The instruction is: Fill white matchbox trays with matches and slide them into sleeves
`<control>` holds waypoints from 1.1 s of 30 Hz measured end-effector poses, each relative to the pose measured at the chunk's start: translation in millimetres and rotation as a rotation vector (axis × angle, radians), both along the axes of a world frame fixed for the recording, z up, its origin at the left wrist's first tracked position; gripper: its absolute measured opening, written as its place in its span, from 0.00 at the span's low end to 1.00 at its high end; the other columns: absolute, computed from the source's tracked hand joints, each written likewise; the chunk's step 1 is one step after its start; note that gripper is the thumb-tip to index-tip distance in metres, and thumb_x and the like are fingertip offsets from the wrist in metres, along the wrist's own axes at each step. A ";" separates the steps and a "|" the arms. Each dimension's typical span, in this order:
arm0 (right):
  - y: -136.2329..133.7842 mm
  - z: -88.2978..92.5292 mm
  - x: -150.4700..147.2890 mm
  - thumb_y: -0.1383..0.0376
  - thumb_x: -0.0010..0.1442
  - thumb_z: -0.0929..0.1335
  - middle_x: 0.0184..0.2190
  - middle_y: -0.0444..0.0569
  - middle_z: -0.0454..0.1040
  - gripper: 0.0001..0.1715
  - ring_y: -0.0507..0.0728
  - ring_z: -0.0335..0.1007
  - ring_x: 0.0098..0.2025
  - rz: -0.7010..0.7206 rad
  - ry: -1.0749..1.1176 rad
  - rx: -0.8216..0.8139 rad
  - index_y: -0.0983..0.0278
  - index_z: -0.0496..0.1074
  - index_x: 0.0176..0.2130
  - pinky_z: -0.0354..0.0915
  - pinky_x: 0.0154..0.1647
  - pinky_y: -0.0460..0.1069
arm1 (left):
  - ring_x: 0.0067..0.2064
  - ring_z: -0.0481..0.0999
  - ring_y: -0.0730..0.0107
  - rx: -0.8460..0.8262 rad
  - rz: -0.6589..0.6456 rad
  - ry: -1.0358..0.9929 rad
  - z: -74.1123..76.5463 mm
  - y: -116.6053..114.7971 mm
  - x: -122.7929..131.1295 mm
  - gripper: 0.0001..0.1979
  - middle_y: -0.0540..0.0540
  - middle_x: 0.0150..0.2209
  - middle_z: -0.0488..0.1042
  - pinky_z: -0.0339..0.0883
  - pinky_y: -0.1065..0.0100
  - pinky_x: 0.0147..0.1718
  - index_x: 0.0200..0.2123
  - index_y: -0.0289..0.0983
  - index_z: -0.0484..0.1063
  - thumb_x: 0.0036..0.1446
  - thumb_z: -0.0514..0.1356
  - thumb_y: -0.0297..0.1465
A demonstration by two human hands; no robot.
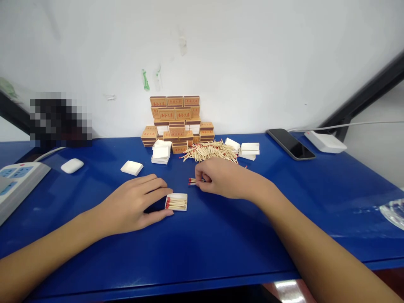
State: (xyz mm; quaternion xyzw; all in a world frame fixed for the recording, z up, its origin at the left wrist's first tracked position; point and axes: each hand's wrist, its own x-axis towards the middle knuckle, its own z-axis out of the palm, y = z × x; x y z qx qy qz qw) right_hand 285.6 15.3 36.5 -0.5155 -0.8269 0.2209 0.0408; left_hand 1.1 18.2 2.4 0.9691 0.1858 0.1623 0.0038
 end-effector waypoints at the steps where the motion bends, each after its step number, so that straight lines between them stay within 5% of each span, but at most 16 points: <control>1: 0.9 -0.6 -0.5 0.62 0.64 0.70 0.26 0.44 0.73 0.08 0.53 0.62 0.26 -0.006 -0.010 0.038 0.60 0.73 0.32 0.53 0.28 0.51 | 0.42 0.76 0.57 0.002 0.000 -0.001 0.1 0.0 0.0 0.18 0.40 0.41 0.77 0.75 0.57 0.41 0.51 0.33 0.76 0.72 0.60 0.41; 13: 10.6 10.1 26.6 0.60 0.66 0.67 0.22 0.42 0.70 0.08 0.53 0.62 0.24 -0.129 -0.009 0.268 0.59 0.72 0.35 0.52 0.29 0.51 | 0.41 0.76 0.56 -0.002 -0.006 -0.007 0.1 -0.3 -1.3 0.18 0.40 0.41 0.77 0.74 0.57 0.40 0.50 0.31 0.77 0.71 0.61 0.41; 22: 25.3 -7.2 33.5 0.61 0.63 0.69 0.28 0.45 0.72 0.08 0.55 0.64 0.29 -0.028 -0.033 0.195 0.60 0.77 0.43 0.55 0.32 0.51 | 0.42 0.76 0.56 0.001 -0.011 -0.013 -0.1 -1.2 -1.2 0.18 0.40 0.42 0.77 0.75 0.56 0.40 0.51 0.30 0.77 0.71 0.61 0.41; 27: 28.0 -14.1 29.2 0.65 0.65 0.68 0.33 0.48 0.74 0.05 0.55 0.66 0.33 0.051 -0.018 0.235 0.61 0.75 0.37 0.58 0.35 0.51 | 0.41 0.76 0.56 0.006 -0.010 -0.007 0.7 -1.5 -1.8 0.18 0.40 0.41 0.77 0.75 0.57 0.40 0.50 0.31 0.77 0.71 0.61 0.41; 33: 22.3 -4.8 25.8 0.61 0.66 0.67 0.29 0.46 0.73 0.07 0.55 0.65 0.29 -0.057 0.114 0.233 0.60 0.71 0.36 0.59 0.32 0.52 | 0.41 0.76 0.57 0.014 -0.007 -0.005 1.4 -1.3 -2.7 0.18 0.40 0.41 0.77 0.75 0.57 0.40 0.50 0.31 0.77 0.71 0.60 0.41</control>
